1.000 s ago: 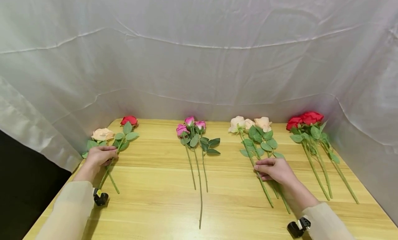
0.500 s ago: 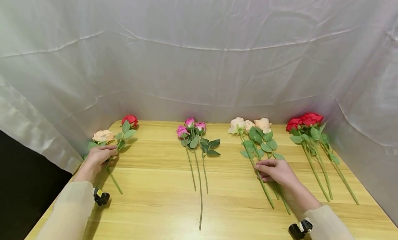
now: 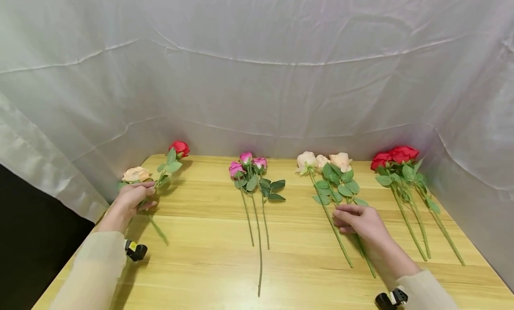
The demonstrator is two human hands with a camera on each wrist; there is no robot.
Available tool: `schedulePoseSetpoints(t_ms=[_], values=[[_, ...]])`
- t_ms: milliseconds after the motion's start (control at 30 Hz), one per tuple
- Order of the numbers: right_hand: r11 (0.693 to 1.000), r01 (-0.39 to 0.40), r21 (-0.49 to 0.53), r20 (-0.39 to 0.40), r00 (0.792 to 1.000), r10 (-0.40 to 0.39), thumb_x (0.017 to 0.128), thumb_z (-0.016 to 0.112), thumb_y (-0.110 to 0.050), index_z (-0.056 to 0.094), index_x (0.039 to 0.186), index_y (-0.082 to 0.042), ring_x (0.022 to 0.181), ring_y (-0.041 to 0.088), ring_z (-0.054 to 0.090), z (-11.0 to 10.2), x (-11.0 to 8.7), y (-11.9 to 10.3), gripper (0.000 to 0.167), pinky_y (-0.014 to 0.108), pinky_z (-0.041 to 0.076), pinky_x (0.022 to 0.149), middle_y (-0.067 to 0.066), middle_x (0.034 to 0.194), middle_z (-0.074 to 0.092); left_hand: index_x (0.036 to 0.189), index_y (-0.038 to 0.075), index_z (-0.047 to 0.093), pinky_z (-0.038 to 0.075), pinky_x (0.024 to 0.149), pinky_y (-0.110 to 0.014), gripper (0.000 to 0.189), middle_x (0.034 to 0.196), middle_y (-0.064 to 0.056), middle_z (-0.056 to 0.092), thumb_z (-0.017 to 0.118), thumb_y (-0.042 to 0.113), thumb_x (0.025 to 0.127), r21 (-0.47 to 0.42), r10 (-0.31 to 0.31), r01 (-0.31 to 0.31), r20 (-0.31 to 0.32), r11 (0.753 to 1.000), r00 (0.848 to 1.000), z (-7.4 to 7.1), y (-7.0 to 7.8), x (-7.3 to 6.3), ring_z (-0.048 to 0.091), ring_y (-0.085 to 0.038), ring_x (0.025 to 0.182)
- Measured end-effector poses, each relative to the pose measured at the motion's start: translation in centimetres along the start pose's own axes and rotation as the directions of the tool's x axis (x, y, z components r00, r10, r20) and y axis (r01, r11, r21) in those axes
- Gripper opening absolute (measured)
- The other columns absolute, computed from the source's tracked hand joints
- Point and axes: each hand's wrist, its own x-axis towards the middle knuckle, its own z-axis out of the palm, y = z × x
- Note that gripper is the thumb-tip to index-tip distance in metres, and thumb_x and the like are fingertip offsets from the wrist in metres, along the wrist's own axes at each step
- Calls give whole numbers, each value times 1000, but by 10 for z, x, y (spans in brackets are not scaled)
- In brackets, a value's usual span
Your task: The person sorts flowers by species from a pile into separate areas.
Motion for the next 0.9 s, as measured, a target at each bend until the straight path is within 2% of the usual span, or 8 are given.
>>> schedulePoseSetpoints(t_ms=[100,167,267,333,467,533,667,900], values=[[1000,1,11,-5,1000,-1,101,71,-17,54,141,13,87,17,75,1,-1,-2,53,30,65,74,10,107,76,160,-8,26,62,88,-24,57,171,-21,9,46,5,108,-48,-2,1,-16,999,1000,4,1,1,20,-36,153],[1000,2,13,-8,1000,-2,101,71,-18,54,141,12,88,18,76,1,-1,-3,53,31,65,75,12,109,76,157,-11,30,62,87,-25,56,162,-25,29,49,5,107,-79,13,-15,-33,997,999,7,1,2,41,-31,139],[1000,8,16,-8,1000,-8,101,71,-18,54,141,12,89,19,76,2,-1,-3,53,32,65,75,15,112,76,155,-12,33,63,87,-25,56,140,-16,44,52,8,107,-81,41,-45,-45,996,998,12,3,1,51,-17,111],[1000,9,20,-11,1000,-9,100,72,-19,55,141,11,90,19,76,3,-1,-4,53,32,66,76,15,112,76,156,-11,33,62,88,-25,56,136,-9,43,52,10,108,-78,57,-61,-45,995,997,15,6,0,51,-13,106],[999,33,21,-19,999,-32,99,74,-21,57,139,10,90,20,77,5,-2,-6,54,34,66,77,14,110,77,157,-10,32,60,93,-25,56,157,-19,29,50,11,109,-80,78,-82,-48,993,996,23,12,0,47,-19,119],[999,47,17,-26,999,-47,99,75,-25,58,140,9,91,20,77,7,-2,-8,56,35,66,78,15,112,77,157,-10,32,60,94,-23,55,159,-19,28,50,10,109,-104,91,-96,-51,990,995,27,16,1,48,-17,118],[996,88,17,-39,995,-87,98,75,-33,57,144,4,95,19,77,11,-2,-15,62,37,65,84,14,121,75,155,-11,34,60,90,-21,53,137,-11,45,51,7,108,-166,126,-133,-55,977,991,37,24,1,52,-9,102],[980,192,59,-50,981,-190,99,73,-36,57,145,2,100,13,75,26,-6,-31,61,34,64,87,3,122,75,135,-3,53,58,86,-17,31,118,-2,48,56,1,105,-369,109,-123,-59,921,992,60,42,-4,58,-6,92]])
